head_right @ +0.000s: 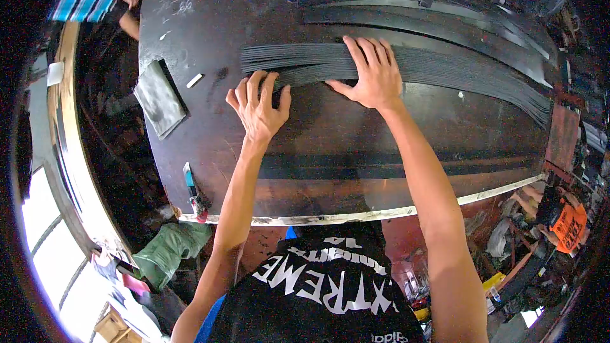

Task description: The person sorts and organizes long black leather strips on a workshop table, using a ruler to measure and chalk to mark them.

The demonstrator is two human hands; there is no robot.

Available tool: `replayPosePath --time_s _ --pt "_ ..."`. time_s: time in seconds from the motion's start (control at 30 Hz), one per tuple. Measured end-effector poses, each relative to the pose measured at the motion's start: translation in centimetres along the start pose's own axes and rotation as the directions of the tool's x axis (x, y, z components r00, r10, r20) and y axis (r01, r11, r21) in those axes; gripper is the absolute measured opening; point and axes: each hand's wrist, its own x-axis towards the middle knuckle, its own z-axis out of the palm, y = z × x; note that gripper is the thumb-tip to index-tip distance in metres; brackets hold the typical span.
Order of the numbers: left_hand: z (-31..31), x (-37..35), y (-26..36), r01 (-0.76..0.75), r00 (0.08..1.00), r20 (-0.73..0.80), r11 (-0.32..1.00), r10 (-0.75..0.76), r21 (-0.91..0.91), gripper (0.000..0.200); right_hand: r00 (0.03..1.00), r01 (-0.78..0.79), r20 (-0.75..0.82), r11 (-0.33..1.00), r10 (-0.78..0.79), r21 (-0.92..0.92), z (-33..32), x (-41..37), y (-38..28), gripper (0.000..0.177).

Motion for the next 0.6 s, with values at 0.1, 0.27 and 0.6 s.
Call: replayPosePath --time_s 0.1,0.27,0.6 --pt "0.30 0.33 0.04 -0.012 1.000 0.014 1.000 0.012 0.000 0.038 1.000 -0.005 0.016 1.000 0.005 -0.003 -0.02 0.01 -0.04 0.090" --pt "0.42 0.39 0.17 0.005 1.000 0.021 1.000 -0.005 0.027 0.041 1.000 -0.006 0.019 1.000 0.006 -0.010 0.04 -0.15 -0.02 0.090" --pt "0.52 0.42 0.14 0.001 1.000 0.001 1.000 -0.001 0.019 0.037 0.998 -0.035 0.042 0.999 0.035 -0.004 -0.17 -0.06 -0.20 0.089"
